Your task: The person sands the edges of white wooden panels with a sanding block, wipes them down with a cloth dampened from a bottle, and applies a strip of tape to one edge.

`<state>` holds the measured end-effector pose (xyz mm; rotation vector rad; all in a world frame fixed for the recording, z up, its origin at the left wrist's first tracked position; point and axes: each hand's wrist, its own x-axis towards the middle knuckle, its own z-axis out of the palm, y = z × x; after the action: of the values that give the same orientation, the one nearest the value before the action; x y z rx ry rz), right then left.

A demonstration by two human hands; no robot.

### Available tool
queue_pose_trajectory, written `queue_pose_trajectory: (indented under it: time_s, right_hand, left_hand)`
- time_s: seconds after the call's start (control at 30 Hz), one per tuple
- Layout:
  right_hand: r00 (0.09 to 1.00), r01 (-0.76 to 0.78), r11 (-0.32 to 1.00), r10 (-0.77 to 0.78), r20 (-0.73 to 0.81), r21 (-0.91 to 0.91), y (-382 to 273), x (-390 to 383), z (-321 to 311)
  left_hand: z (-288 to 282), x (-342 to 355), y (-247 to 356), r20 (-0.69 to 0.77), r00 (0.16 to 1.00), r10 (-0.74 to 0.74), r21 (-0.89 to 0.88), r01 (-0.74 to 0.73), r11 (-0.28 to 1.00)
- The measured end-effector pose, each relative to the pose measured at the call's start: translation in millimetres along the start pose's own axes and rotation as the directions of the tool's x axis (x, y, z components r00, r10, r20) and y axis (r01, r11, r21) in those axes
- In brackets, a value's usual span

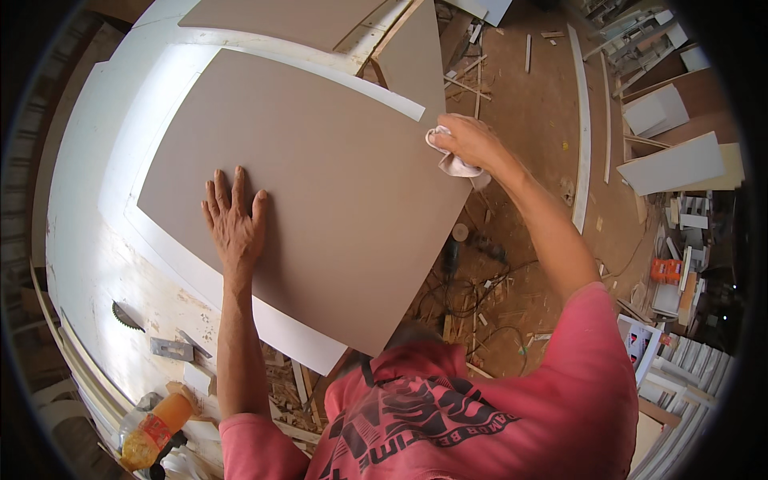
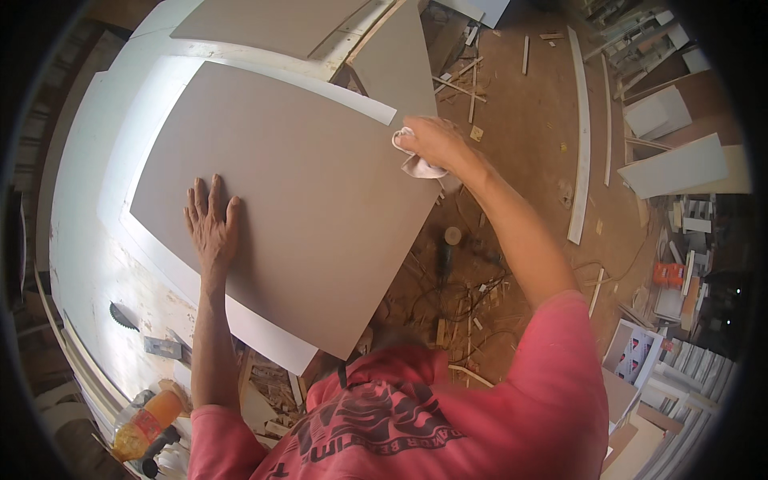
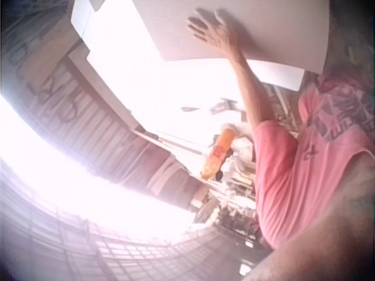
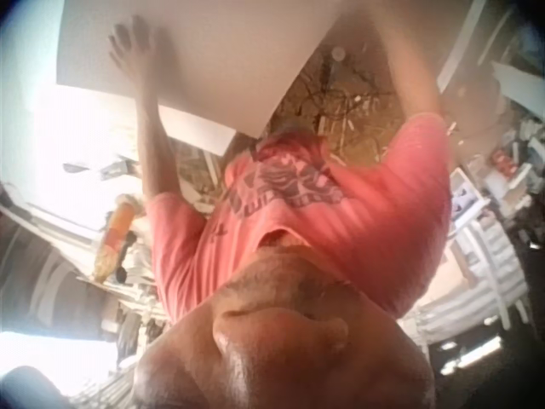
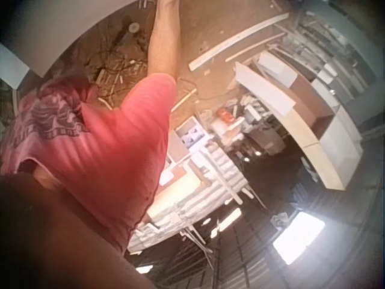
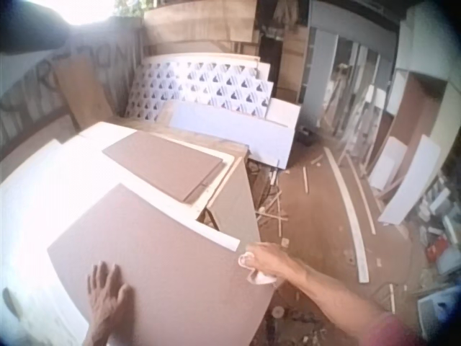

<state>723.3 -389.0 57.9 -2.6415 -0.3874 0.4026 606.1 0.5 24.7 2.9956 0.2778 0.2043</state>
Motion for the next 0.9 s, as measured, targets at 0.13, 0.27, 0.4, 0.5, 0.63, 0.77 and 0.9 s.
queue_pose_trajectory:
  time_s: [0.13, 0.27, 0.4, 0.5, 0.63, 0.77, 0.9]
  right_hand:
    - [0.999, -0.019, 1.000, 0.019, -0.035, 0.001, 11, -16, 0]
    - [0.999, -0.032, 0.999, 0.032, 0.019, -0.036, 12, -19, 4]
    - [0.999, 0.046, 0.992, -0.045, 0.012, -0.116, -13, -3, 9]
    - [1.000, 0.017, 0.993, -0.018, -0.014, -0.116, -7, -21, 6]
    - [1.000, 0.004, 0.989, 0.001, 0.029, -0.150, -10, -10, 7]
    - [1.000, -0.028, 0.994, 0.027, -0.009, -0.109, -9, -31, 12]
    - [0.922, 0.048, 0.985, -0.107, -0.372, -0.166, -1, -12, 39]
  left_hand:
    - [1, -2, -9, -0.008, 1.000, -0.002, 0.032, 0.002, 0.999]
    - [-1, -4, -5, 0.011, 1.000, -0.005, 0.046, 0.005, 0.999]
    - [1, -1, -4, 0.003, 1.000, 0.004, 0.024, -0.004, 1.000]
    - [-2, -2, -5, -0.011, 1.000, -0.006, 0.015, 0.006, 1.000]
    - [0, 0, 1, -0.014, 1.000, 0.002, -0.011, -0.002, 1.000]
    - [0, -4, -8, -0.021, 1.000, -0.004, 0.010, 0.004, 1.000]
    - [4, 0, -1, -0.036, 0.999, 0.013, -0.007, -0.014, 1.000]
